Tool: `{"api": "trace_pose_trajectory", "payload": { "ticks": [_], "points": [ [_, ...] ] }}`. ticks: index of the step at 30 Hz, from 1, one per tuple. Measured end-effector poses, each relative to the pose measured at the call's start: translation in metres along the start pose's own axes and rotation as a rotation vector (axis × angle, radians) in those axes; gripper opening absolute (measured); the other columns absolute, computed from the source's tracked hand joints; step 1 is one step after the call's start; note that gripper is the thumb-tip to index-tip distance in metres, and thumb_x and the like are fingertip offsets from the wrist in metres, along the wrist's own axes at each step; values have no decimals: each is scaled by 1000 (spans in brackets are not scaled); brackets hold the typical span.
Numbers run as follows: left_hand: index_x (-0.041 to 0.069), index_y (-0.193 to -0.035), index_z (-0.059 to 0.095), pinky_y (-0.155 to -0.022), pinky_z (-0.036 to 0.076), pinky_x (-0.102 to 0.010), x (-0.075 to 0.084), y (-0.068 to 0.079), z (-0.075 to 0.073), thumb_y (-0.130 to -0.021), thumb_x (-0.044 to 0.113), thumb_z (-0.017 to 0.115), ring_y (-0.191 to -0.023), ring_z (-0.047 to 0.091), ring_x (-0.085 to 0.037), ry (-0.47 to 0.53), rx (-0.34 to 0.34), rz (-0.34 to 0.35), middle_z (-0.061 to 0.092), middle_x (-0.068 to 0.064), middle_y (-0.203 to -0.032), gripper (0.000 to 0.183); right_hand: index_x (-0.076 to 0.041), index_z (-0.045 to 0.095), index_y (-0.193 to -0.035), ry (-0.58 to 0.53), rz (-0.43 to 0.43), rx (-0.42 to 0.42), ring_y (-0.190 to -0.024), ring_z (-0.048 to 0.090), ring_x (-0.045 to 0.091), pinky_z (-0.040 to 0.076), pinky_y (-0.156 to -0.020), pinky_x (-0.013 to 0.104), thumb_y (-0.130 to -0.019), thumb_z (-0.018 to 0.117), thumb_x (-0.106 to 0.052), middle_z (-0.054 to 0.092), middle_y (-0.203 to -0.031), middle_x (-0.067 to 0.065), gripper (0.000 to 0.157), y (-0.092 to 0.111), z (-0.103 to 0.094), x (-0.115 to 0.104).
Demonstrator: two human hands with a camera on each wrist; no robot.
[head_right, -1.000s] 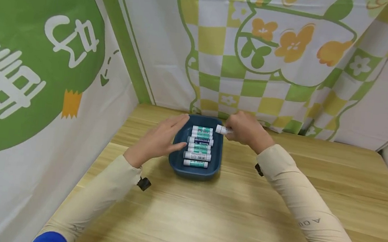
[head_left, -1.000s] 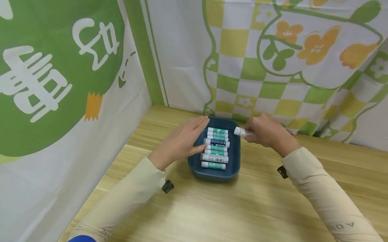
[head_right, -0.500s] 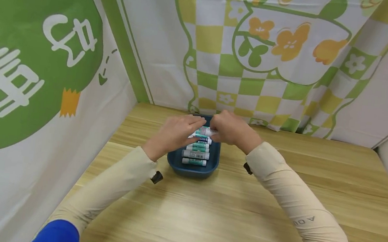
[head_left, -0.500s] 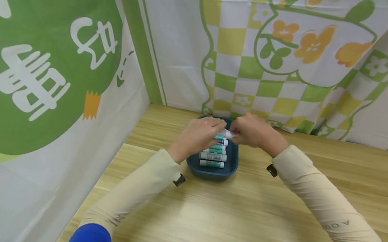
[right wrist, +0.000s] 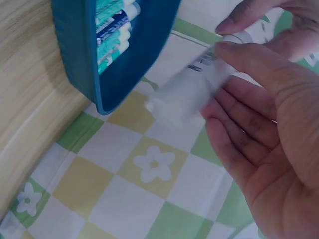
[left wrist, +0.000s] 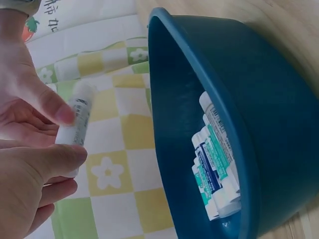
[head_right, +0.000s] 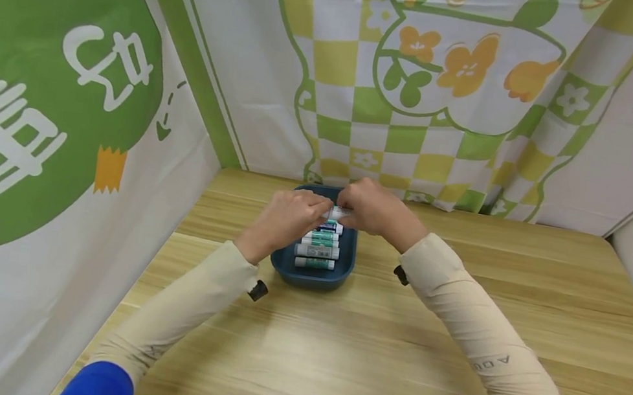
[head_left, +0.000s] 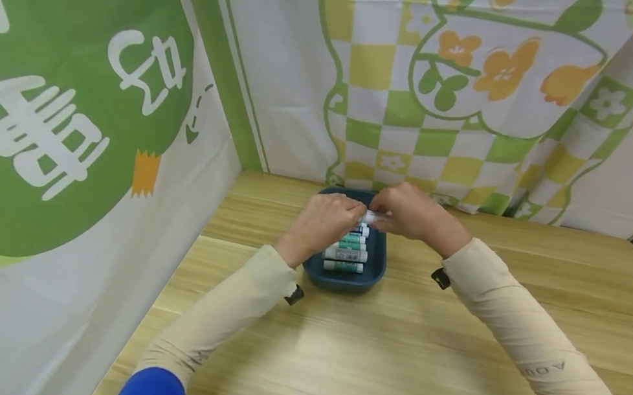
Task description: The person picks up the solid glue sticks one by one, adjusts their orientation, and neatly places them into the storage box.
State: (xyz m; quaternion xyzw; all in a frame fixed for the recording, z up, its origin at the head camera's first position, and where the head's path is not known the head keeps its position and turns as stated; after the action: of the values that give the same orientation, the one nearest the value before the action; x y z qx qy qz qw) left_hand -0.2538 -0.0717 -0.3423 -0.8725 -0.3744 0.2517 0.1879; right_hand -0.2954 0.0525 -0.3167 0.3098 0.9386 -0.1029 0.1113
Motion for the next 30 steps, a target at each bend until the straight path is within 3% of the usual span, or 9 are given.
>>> {"api": "trace_pose_trajectory", "payload": {
  "ticks": [4, 9, 15, 19, 24, 27, 30],
  "points": [
    [16, -87, 75, -49, 51, -24, -1, 0, -1, -101, 10, 67, -67, 71, -13, -3, 38, -24, 77, 7, -80, 17, 2, 80, -114, -42, 76, 142, -103, 78, 35, 64, -90, 50, -93, 82, -15, 80, -112, 19, 27, 13, -10, 6],
    [15, -91, 76, -55, 57, -26, -4, 4, 2, -105, 17, 65, -73, 75, -15, 8, 80, -66, 81, 7, -88, 18, -1, 81, -112, -179, 221, 335, -97, 79, 33, 65, -87, 51, -96, 80, -20, 81, -107, 18, 25, 34, -14, 19],
    [11, -107, 79, -57, 60, -28, -6, 7, 1, -103, 20, 71, -77, 77, -16, 49, 124, -111, 83, 1, -101, 13, -9, 82, -114, -414, 429, 398, -95, 79, 27, 64, -80, 45, -99, 76, -38, 82, -109, 13, 34, 57, 13, 38],
    [8, -112, 80, -60, 62, -28, -6, 7, -1, -99, 19, 75, -81, 78, -18, 69, 159, -146, 83, -1, -107, 17, -9, 80, -121, -691, 552, 425, -101, 78, 23, 62, -85, 36, -99, 75, -44, 81, -115, 15, 42, 64, 42, 45],
    [10, -111, 80, -66, 63, -29, -3, 6, -3, -97, 19, 78, -84, 79, -17, 80, 210, -205, 83, 2, -108, 17, 5, 70, -131, -1192, 596, 544, -101, 79, 11, 63, -96, 28, -101, 74, -33, 79, -119, 17, 49, 58, 72, 39],
    [11, -113, 81, -79, 66, -30, 3, 5, -3, -95, 23, 81, -91, 80, -17, 70, 232, -237, 83, 3, -110, 21, 2, 72, -128, -1500, 586, 657, -102, 79, 12, 60, -101, 30, -103, 71, -23, 82, -110, 9, 35, 52, 84, 32],
    [12, -113, 81, -85, 65, -30, 11, 4, -2, -93, 25, 84, -93, 80, -15, 54, 263, -251, 83, 4, -109, 24, -7, 79, -110, -1730, 564, 770, -99, 79, 12, 62, -98, 28, -105, 66, -15, 83, -100, 2, 16, 44, 91, 26]
  ]
}}
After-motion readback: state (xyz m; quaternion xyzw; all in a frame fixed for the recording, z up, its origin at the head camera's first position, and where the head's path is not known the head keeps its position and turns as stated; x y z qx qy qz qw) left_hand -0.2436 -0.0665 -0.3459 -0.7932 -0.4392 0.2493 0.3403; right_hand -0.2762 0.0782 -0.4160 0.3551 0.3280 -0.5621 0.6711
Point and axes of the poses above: each hand's wrist, its own y-axis away from the middle knuckle, its own z-axis out of the palm, x = y × z, the point moved 6 cm from there along -y, towards the middle knuckle
